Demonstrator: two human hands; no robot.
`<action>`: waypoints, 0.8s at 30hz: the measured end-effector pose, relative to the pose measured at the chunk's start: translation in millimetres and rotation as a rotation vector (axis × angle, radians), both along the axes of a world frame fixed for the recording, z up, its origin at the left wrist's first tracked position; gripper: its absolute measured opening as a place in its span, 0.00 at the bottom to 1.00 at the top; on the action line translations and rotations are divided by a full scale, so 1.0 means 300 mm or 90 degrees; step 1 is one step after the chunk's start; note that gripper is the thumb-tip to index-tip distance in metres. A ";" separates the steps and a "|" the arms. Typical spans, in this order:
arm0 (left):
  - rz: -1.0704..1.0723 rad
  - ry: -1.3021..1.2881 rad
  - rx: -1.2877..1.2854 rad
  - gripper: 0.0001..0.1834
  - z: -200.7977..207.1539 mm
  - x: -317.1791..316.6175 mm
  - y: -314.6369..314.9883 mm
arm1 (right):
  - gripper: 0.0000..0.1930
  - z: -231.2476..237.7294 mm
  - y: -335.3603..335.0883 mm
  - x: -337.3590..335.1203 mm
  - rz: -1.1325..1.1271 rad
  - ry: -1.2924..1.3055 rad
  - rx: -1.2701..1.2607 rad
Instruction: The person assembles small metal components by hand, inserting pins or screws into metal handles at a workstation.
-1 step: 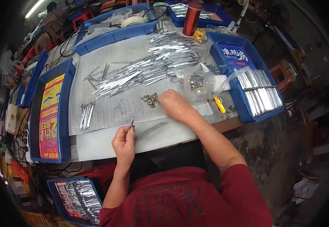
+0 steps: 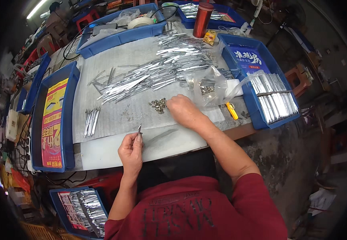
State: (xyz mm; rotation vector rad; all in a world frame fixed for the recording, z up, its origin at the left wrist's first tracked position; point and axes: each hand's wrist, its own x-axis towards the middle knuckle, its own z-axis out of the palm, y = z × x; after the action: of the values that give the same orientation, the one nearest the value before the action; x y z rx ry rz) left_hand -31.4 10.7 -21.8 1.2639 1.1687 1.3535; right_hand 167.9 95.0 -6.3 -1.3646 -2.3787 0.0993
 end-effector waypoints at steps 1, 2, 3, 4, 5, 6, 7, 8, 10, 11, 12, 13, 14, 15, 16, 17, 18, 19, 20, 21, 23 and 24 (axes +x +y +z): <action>0.006 -0.011 0.005 0.06 -0.002 0.003 0.002 | 0.04 -0.002 0.002 -0.001 -0.001 -0.018 0.006; 0.006 -0.010 0.005 0.06 -0.009 0.004 0.006 | 0.04 0.002 -0.002 -0.003 -0.001 -0.017 0.005; 0.011 0.019 0.014 0.06 -0.015 -0.003 0.007 | 0.04 0.011 -0.008 -0.016 -0.034 -0.033 -0.006; 0.016 0.048 0.023 0.06 -0.019 -0.010 0.008 | 0.04 0.016 -0.011 -0.027 -0.066 -0.049 -0.018; 0.021 0.051 0.023 0.06 -0.020 -0.014 0.008 | 0.04 0.016 -0.012 -0.037 -0.061 -0.046 -0.017; 0.021 0.041 0.016 0.06 -0.026 -0.008 0.008 | 0.04 0.012 -0.014 -0.037 -0.076 -0.045 -0.016; 0.021 0.030 0.009 0.06 -0.027 -0.002 0.008 | 0.04 0.009 -0.015 -0.038 -0.091 -0.044 -0.015; 0.022 0.031 0.010 0.06 -0.021 0.003 0.005 | 0.04 0.006 -0.013 -0.039 -0.090 -0.043 -0.014; 0.023 0.009 -0.031 0.07 0.004 0.011 -0.003 | 0.03 0.003 -0.006 -0.039 -0.094 -0.049 -0.010; 0.025 0.010 -0.030 0.07 0.010 0.012 -0.005 | 0.03 0.003 -0.004 -0.040 -0.093 -0.048 -0.008; 0.036 0.040 -0.021 0.07 0.013 0.013 -0.007 | 0.03 0.001 -0.001 -0.041 -0.094 -0.044 -0.008; 0.046 0.070 -0.013 0.07 0.015 0.014 -0.008 | 0.03 0.000 0.001 -0.041 -0.095 -0.039 -0.007; 0.048 0.071 -0.011 0.07 0.015 0.015 -0.008 | 0.03 -0.002 0.003 -0.039 -0.093 -0.039 -0.005; 0.048 0.095 0.020 0.08 0.016 0.015 -0.009 | 0.03 0.000 0.004 -0.037 -0.094 -0.022 -0.007; 0.049 0.119 0.052 0.08 0.020 0.015 -0.010 | 0.03 0.001 0.004 -0.035 -0.096 -0.005 -0.008; 0.050 0.119 0.054 0.08 0.026 0.017 -0.012 | 0.03 -0.005 0.002 -0.034 -0.095 -0.004 -0.006; 0.050 0.116 0.049 0.08 0.029 0.019 -0.015 | 0.03 -0.021 -0.001 -0.034 -0.115 -0.008 0.006; 0.050 0.113 0.043 0.08 0.033 0.020 -0.017 | 0.03 -0.029 -0.004 -0.036 -0.136 -0.011 0.018; 0.051 0.114 0.044 0.08 0.036 0.021 -0.018 | 0.03 -0.028 -0.004 -0.039 -0.135 -0.009 0.019; 0.053 0.095 0.040 0.09 0.040 0.025 -0.019 | 0.03 -0.027 -0.003 -0.042 -0.130 -0.012 0.031; 0.055 0.075 0.036 0.09 0.047 0.028 -0.021 | 0.03 -0.029 0.000 -0.042 -0.125 -0.015 0.043; 0.054 0.071 0.040 0.10 0.053 0.028 -0.022 | 0.03 -0.031 0.007 -0.041 -0.118 -0.018 0.038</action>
State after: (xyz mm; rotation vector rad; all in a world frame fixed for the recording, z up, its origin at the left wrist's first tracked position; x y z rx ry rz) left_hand -22.8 4.1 -5.9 1.3631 1.2780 1.4062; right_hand 155.7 97.1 -15.7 -1.5595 -2.2451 -0.0412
